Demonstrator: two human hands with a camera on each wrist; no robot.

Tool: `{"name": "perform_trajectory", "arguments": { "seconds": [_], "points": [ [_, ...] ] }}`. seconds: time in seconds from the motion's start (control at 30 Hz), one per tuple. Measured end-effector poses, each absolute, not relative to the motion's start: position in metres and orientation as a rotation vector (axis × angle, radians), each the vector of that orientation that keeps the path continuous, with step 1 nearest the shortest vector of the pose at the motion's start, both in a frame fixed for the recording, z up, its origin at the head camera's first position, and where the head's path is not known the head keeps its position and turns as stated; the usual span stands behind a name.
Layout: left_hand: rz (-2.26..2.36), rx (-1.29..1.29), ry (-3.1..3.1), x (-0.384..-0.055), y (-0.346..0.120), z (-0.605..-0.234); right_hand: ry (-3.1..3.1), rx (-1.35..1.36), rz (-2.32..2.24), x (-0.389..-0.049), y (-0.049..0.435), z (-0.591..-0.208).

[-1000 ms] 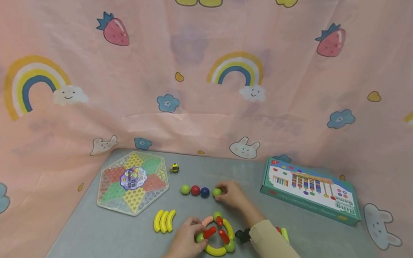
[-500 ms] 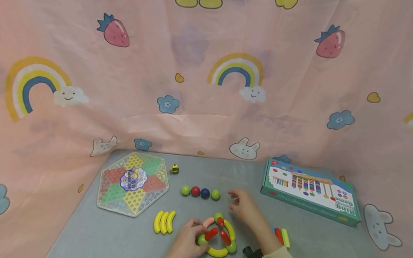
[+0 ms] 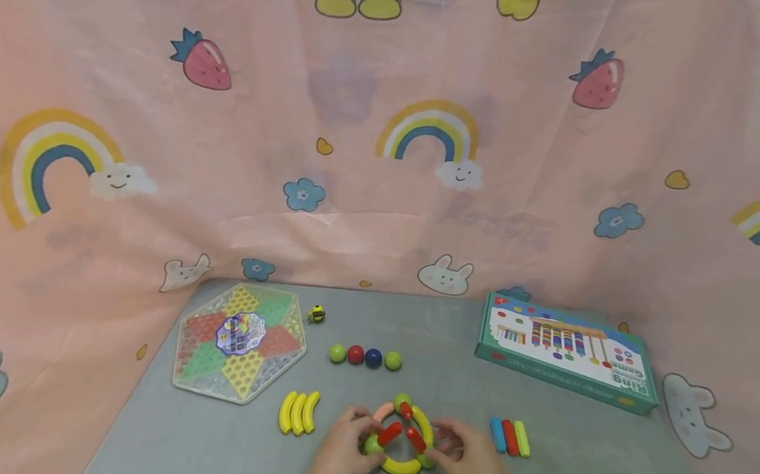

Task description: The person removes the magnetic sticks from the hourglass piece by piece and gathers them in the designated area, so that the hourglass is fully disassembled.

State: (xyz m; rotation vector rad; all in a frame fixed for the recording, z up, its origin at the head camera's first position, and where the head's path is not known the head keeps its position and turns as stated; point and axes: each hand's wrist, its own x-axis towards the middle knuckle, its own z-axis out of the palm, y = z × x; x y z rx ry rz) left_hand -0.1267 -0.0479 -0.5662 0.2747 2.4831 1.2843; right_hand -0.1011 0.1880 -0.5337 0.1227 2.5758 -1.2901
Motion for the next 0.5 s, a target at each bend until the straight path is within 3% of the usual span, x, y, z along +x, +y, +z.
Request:
{"name": "perform_trajectory", "arguments": {
  "seconds": [0.5],
  "points": [
    [1.304,0.212,2.453,-0.123,-0.043,-0.568,2.840,0.080,-1.214,-0.090,0.164,-0.552]
  ]
}}
